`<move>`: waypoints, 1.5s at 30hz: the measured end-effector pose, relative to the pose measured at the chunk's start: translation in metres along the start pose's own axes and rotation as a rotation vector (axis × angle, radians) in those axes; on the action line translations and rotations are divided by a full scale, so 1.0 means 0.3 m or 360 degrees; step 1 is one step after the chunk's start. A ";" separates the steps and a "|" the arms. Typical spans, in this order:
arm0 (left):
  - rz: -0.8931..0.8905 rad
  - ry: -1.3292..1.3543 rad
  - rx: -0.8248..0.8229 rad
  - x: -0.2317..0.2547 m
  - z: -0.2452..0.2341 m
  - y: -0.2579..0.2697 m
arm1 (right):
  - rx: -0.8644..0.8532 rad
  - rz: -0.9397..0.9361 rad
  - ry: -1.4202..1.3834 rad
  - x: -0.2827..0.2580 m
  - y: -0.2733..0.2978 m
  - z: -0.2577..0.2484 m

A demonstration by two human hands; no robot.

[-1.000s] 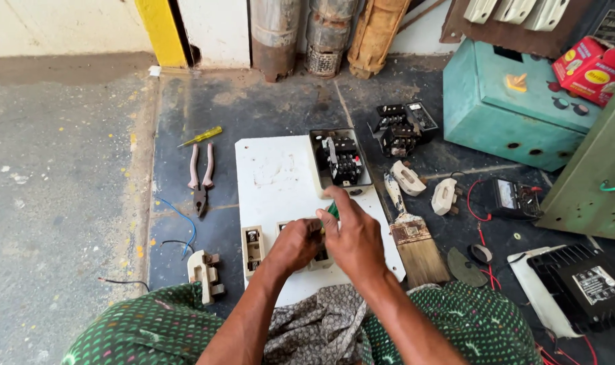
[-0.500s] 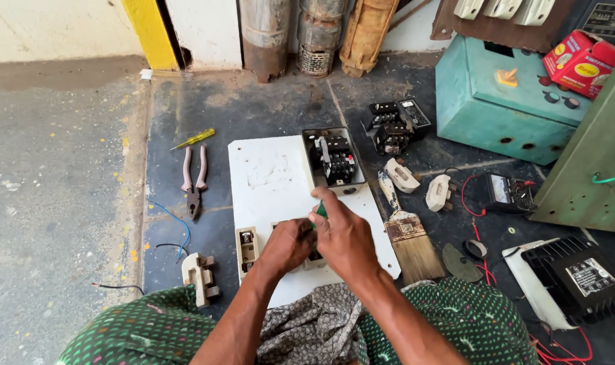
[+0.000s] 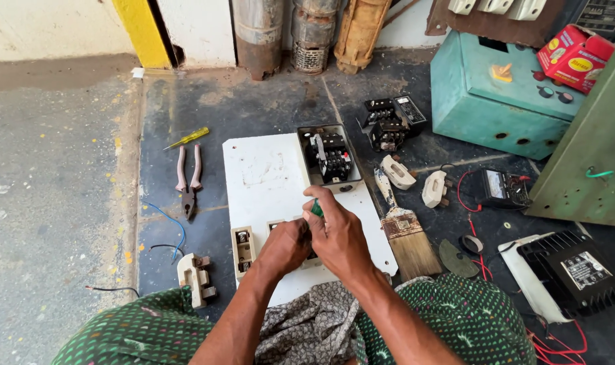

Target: The person uses a screwdriver to remove screws from a white board and a black electrical component, then detaches the component to inspect it. They then pick up a different black unit and use the screwdriver to secure it onto the board.

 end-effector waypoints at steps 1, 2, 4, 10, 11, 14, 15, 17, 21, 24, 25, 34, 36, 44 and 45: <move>0.0036 0.0075 0.0030 0.010 -0.008 0.004 | -0.0134 0.0107 -0.0058 0.034 -0.016 0.018; 0.0071 0.0149 0.0060 0.020 -0.020 0.008 | -0.0268 0.0214 -0.0116 0.069 -0.029 0.037; 0.0091 0.0209 0.0074 0.031 -0.038 0.015 | -0.0290 -0.0096 -0.0522 0.035 -0.087 0.019; 0.0089 0.0133 0.0084 0.000 -0.023 0.005 | -0.0368 -0.0024 -0.1171 0.114 -0.145 0.131; 0.0033 0.0118 0.0043 -0.023 -0.007 -0.001 | -0.0244 0.0062 -0.1232 0.135 -0.143 0.150; 0.0043 0.0165 0.0062 -0.027 0.002 -0.006 | 0.0494 0.0353 -0.0911 0.196 -0.118 0.117; 0.0074 0.0195 0.0089 -0.017 -0.005 -0.001 | 0.0585 0.0377 -0.0856 0.186 -0.107 0.120; -0.0035 0.0306 0.0034 -0.034 -0.001 0.013 | 0.0764 0.0429 -0.0739 0.177 -0.074 0.108; -0.0008 0.0126 0.0085 -0.014 -0.022 0.022 | 0.0339 0.0031 -0.0953 0.081 -0.099 0.121; -0.0193 0.0269 -0.0047 -0.048 0.006 0.016 | -0.0283 -0.0072 -0.1291 0.044 -0.149 0.129; -0.0149 0.0280 -0.0013 -0.037 0.002 0.018 | -0.0475 -0.0058 -0.1409 0.039 -0.154 0.131; -0.0103 0.0207 0.0020 -0.033 -0.009 0.000 | 0.0374 0.0138 -0.1149 0.103 -0.151 0.110; 0.0007 0.0259 0.0070 -0.021 -0.026 0.012 | 0.0557 0.0171 -0.1056 0.105 -0.121 0.096; 0.0004 0.0262 0.0114 -0.017 -0.031 0.011 | -0.0720 -0.0096 -0.1336 0.015 -0.167 0.143; 0.0055 0.0280 0.0149 -0.002 -0.039 0.011 | -0.0741 -0.0081 -0.1354 0.028 -0.159 0.141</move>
Point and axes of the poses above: each hand's wrist, its own y-axis away from the middle knuckle, its own z-axis out of the palm, x = y × z, the point moved 10 cm from there along -y, towards the middle knuckle, and after that the axes turned 2 degrees about -x, right-handed, at the moved point
